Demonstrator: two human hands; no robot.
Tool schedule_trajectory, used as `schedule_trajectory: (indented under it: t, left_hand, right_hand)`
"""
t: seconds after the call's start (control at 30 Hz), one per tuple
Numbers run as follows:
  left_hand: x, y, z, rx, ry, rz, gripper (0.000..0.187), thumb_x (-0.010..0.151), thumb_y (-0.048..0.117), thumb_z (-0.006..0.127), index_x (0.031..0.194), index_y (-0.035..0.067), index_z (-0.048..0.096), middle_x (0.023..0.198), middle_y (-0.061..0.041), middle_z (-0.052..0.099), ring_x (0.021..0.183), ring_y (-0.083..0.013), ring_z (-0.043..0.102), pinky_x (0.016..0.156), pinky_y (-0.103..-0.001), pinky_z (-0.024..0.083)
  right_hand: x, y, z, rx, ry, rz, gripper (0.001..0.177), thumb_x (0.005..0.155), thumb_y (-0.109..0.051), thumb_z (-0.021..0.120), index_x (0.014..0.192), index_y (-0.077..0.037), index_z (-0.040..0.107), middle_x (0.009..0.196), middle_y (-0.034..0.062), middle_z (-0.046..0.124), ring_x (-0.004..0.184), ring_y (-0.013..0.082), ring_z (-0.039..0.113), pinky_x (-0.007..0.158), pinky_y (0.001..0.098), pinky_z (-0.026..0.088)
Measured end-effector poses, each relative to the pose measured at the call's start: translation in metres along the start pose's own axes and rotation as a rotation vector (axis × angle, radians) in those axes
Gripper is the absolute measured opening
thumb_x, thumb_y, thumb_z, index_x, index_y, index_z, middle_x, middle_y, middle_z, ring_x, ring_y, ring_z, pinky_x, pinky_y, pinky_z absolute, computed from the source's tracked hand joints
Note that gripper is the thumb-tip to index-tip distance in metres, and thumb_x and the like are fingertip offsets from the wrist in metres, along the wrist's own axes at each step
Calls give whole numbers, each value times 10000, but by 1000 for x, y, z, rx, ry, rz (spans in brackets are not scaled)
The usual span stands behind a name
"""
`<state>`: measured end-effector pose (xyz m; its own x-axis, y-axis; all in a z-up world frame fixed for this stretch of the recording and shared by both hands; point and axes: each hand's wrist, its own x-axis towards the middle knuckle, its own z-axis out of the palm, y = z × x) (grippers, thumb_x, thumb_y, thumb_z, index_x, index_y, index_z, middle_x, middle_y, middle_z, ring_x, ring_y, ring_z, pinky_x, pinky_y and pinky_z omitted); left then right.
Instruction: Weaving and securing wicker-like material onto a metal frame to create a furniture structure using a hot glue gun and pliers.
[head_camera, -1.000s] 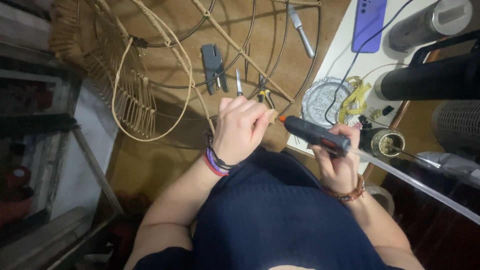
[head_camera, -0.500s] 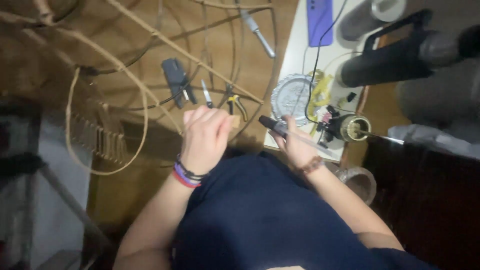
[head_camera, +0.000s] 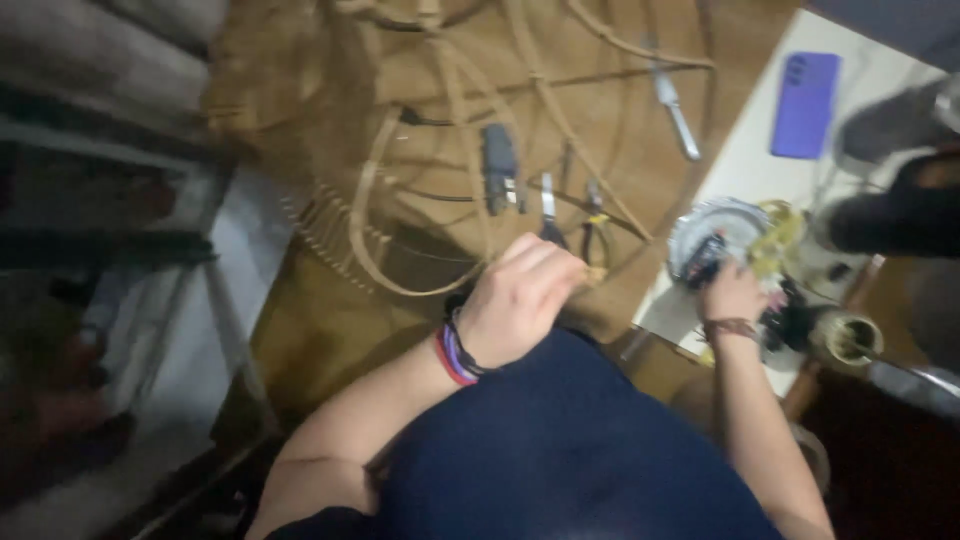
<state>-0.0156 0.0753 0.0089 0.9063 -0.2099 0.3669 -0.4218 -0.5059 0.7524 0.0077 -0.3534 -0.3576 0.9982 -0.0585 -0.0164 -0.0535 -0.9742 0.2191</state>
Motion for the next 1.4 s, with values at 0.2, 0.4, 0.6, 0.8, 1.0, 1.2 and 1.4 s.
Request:
schedule_trajectory:
  t: [0.2, 0.4, 0.6, 0.8, 1.0, 1.2, 1.4]
  left_hand:
    - [-22, 1, -81, 63, 255, 42, 211, 1002, 146, 675, 1202, 156, 742, 999, -46, 672, 876, -258, 691, 810, -377, 608]
    - [-47, -60, -155, 265, 472, 3, 192, 937, 156, 777, 1105, 242, 814, 975, 37, 666, 796, -153, 654, 777, -275, 599]
    - [-59, -97, -187, 266, 546, 47, 143, 925, 108, 782, 1017, 201, 840, 890, 42, 704, 780, -145, 698, 789, -307, 604]
    - [-54, -124, -206, 163, 476, 90, 138, 923, 55, 758, 970, 168, 821, 911, 56, 762, 835, -146, 740, 833, -301, 587]
    - [-43, -171, -193, 98, 415, 162, 116, 885, 30, 777, 932, 135, 791, 922, -11, 723, 843, -249, 715, 794, -379, 586]
    - [-15, -203, -164, 185, 438, 467, 50, 916, 115, 756, 943, 151, 777, 889, -13, 639, 817, -220, 648, 782, -346, 582]
    - [2, -208, -154, 105, 437, 650, 57, 942, 111, 747, 925, 122, 801, 932, -36, 689, 794, -183, 653, 718, -294, 583]
  right_hand:
    - [9, -126, -164, 712, -35, -345, 274, 983, -243, 725, 1246, -165, 727, 1019, 81, 713, 1020, 322, 729, 802, 452, 588]
    - [-3, -305, -256, 2174, -847, 43, 160, 996, -96, 671, 1054, 50, 702, 955, 188, 738, 843, 274, 764, 716, 373, 636]
    - [3, -384, -320, 2169, -1025, -136, 470, 1023, -350, 602, 1229, 65, 676, 971, 186, 755, 779, 257, 759, 564, 291, 586]
    - [1, -400, -289, 2277, -822, 4, 184, 1013, -138, 656, 905, 11, 666, 603, 119, 630, 469, 206, 650, 405, 279, 477]
    - [-11, -376, -308, 2286, -734, -24, 180, 1026, -114, 622, 889, 2, 634, 592, 88, 525, 482, 147, 511, 428, 225, 371]
    - [-27, -378, -304, 2135, -601, 52, 174, 1033, -127, 623, 973, 34, 644, 602, 118, 575, 484, 167, 596, 420, 244, 435]
    - [-36, -375, -324, 2011, -533, 99, 164, 1023, -102, 635, 955, 43, 673, 597, 104, 586, 488, 123, 589, 423, 231, 463]
